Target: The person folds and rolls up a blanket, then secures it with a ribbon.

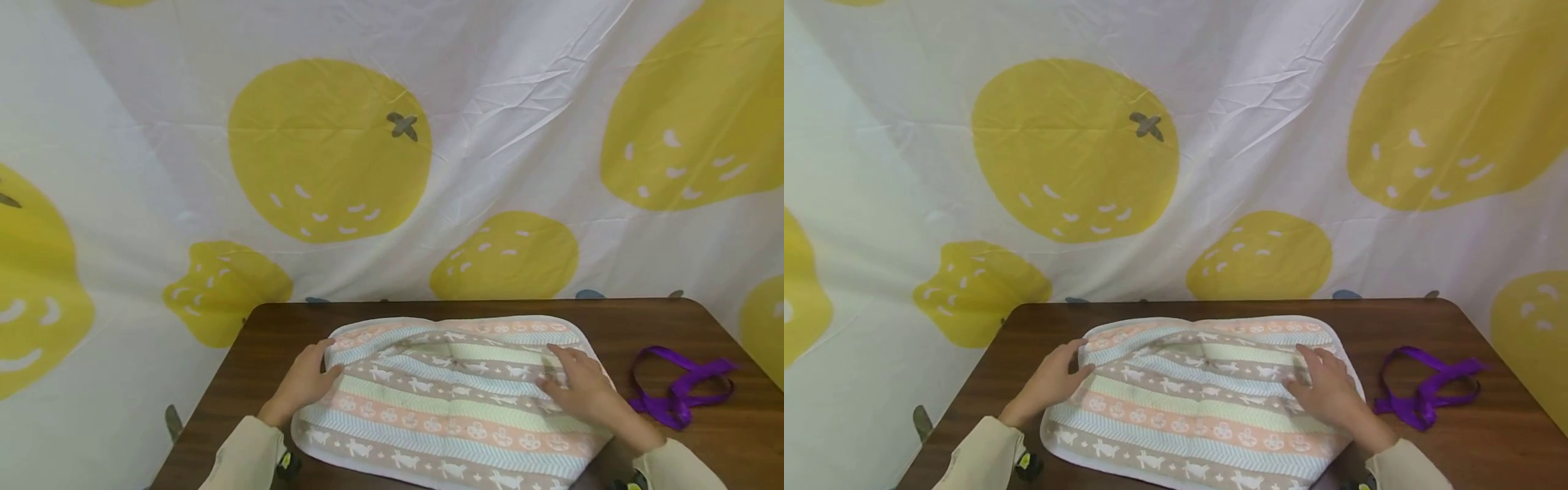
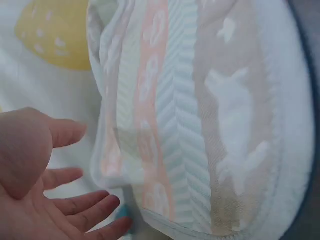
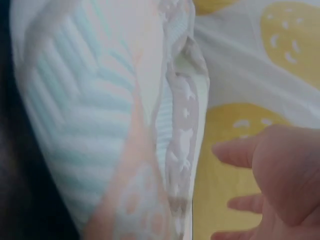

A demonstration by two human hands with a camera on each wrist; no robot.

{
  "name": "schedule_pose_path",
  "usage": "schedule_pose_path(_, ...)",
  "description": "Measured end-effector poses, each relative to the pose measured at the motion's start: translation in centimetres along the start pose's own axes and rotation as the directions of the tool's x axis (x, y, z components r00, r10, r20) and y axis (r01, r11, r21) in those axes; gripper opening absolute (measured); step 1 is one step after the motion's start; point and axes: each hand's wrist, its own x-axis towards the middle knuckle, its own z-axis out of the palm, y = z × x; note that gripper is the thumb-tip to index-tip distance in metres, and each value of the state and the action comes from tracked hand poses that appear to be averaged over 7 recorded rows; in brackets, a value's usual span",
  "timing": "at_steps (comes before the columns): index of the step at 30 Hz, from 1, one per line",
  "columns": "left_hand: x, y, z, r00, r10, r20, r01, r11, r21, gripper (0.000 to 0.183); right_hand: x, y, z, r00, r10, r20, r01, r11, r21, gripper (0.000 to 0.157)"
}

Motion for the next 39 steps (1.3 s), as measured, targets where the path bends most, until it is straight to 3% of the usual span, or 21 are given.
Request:
schedule_pose_path(3, 1.1, -0.7, 0.0, 0.997, -0.074, 0.000, 0.074, 0.995, -0.070, 0.059, -0.5, -0.1, 0.2, 0.998, -0.059, -0.022, 0.060, 0.998, 0.031, 0.064)
schedule_pose_path(5, 1.6, -1.2, 0.0, 0.993, -0.118, 0.012, 0.119, 0.988, -0.098, 0.061, -0.6, 0.3, -0.2, 0.999, -0.030, -0.035, 0.032, 0.998, 0.055, 0.062)
schedule_pose_path(8, 2.2, -2.0, 0.1, 0.982, -0.184, 0.042, 0.188, 0.971, -0.146, 0.063, -0.5, 1.6, -1.1, 0.998, 0.056, -0.038, -0.053, 0.996, 0.066, 0.060)
schedule_pose_path(11, 2.6, -2.6, 0.2, 0.969, -0.239, 0.064, 0.247, 0.948, -0.199, 0.064, -0.3, 3.3, -2.1, 0.987, 0.161, 0.019, -0.162, 0.982, 0.101, 0.063)
schedule_pose_path(16, 3.0, -2.9, 0.3, 0.955, -0.283, 0.092, 0.297, 0.924, -0.240, 0.064, -0.4, 5.3, -3.0, 0.939, 0.314, 0.141, -0.332, 0.934, 0.132, 0.069)
schedule_pose_path(19, 3.2, -2.7, 0.5, 0.955, -0.279, 0.104, 0.296, 0.923, -0.244, 0.063, -0.5, 5.8, -3.0, 0.924, 0.349, 0.154, -0.373, 0.911, 0.174, 0.068)
schedule_pose_path(26, 3.3, -2.3, 0.3, 0.964, -0.262, 0.055, 0.267, 0.923, -0.278, 0.056, -0.8, 6.5, -2.1, 0.952, 0.289, 0.097, -0.305, 0.900, 0.313, 0.054)
schedule_pose_path(29, 3.3, -2.3, 0.0, 0.974, -0.227, 0.020, 0.222, 0.926, -0.306, 0.055, -1.2, 6.8, -1.9, 0.962, 0.256, 0.099, -0.275, 0.892, 0.358, 0.052)
schedule_pose_path(35, 3.5, -2.9, -0.8, 0.985, -0.167, -0.050, 0.138, 0.922, -0.362, 0.056, -1.9, 7.1, -2.5, 0.972, 0.206, 0.110, -0.232, 0.905, 0.356, 0.052)
schedule_pose_path(39, 3.7, -3.3, -1.1, 0.979, -0.177, -0.096, 0.136, 0.933, -0.333, 0.054, -2.6, 7.4, -3.0, 0.970, 0.192, 0.149, -0.236, 0.891, 0.388, 0.054)
